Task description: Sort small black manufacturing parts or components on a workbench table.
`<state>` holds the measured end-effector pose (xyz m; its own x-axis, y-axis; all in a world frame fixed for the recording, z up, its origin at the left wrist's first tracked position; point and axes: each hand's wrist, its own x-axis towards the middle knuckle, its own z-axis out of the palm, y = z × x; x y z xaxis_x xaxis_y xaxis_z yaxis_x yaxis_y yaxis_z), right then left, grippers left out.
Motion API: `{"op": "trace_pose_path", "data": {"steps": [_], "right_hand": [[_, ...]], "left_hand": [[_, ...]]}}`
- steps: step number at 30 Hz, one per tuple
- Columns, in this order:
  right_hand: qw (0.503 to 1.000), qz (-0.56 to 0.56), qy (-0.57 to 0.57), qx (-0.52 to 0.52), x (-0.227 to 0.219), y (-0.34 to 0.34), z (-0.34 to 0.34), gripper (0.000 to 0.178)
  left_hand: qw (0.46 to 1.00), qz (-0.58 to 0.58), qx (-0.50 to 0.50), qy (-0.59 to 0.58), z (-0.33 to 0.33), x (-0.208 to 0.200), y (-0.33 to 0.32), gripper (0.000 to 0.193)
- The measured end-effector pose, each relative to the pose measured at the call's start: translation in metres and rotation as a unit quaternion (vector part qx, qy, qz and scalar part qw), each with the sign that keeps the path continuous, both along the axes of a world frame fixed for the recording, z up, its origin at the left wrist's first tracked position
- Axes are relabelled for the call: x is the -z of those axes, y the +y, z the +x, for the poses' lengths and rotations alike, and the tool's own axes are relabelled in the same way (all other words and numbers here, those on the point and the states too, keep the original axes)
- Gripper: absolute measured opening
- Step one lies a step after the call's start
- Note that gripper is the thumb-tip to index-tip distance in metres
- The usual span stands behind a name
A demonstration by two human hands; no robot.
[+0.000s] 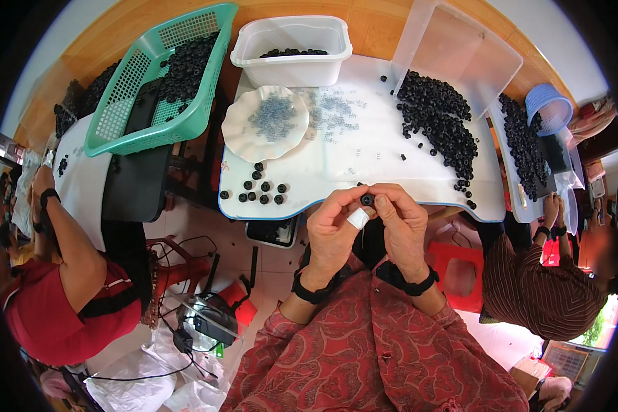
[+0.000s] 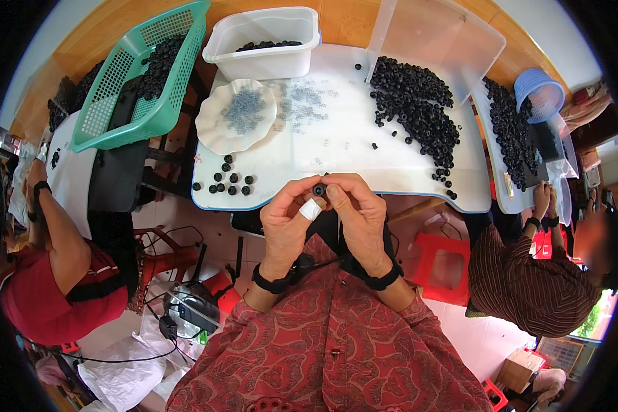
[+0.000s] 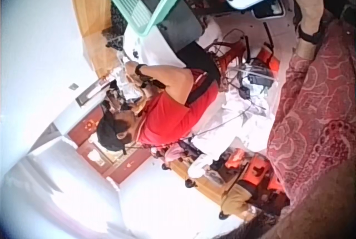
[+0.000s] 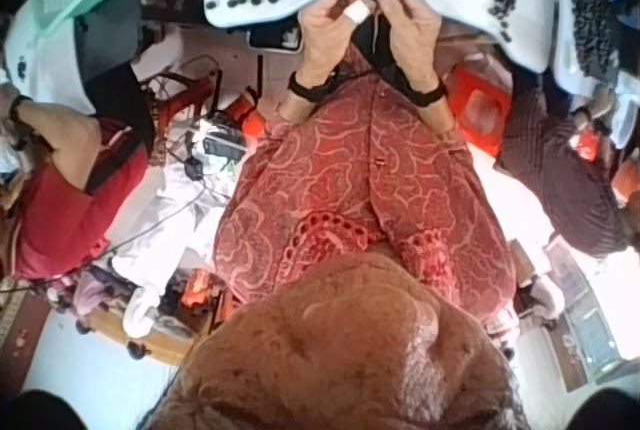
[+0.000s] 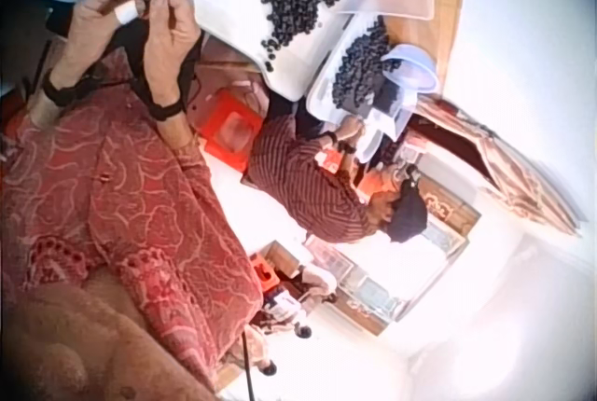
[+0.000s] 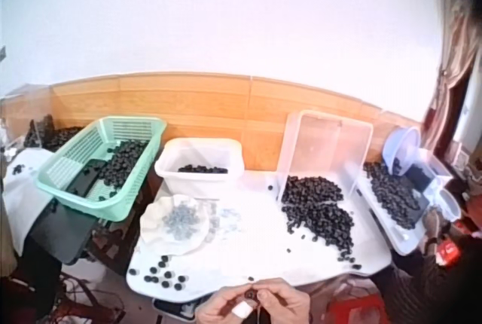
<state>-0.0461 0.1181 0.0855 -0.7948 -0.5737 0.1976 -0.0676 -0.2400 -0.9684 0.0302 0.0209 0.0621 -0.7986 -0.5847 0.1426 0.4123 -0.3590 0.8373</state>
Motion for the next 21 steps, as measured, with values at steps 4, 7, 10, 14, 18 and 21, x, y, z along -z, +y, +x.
{"op": "trace_pose_path", "data": {"steps": [4, 7, 10, 14, 18, 21], "right_hand": [[1.000, 0.004, 0.008, 0.017, 0.003, -0.001, 0.002, 0.015], [0.999, 0.007, 0.024, 0.027, 0.004, 0.000, 0.003, 0.015], [0.999, -0.008, -0.040, 0.025, 0.004, 0.001, 0.004, 0.017], [0.996, 0.064, -0.060, -0.001, 0.001, 0.004, 0.003, 0.020], [0.992, 0.078, -0.097, -0.021, 0.006, 0.006, -0.001, 0.020], [0.991, 0.076, -0.108, -0.027, 0.009, 0.007, -0.003, 0.019]], "left_hand": [[0.999, -0.046, -0.021, -0.003, 0.001, 0.000, 0.002, 0.030], [0.996, -0.079, -0.042, -0.003, 0.001, 0.003, 0.001, 0.030], [0.993, -0.098, -0.063, -0.005, 0.000, 0.000, 0.001, 0.030], [0.979, -0.174, -0.104, -0.038, -0.001, 0.013, -0.002, 0.028], [0.975, -0.191, -0.102, -0.045, -0.001, 0.013, -0.004, 0.028], [0.985, -0.147, -0.081, -0.029, -0.001, 0.012, -0.004, 0.028]]}}
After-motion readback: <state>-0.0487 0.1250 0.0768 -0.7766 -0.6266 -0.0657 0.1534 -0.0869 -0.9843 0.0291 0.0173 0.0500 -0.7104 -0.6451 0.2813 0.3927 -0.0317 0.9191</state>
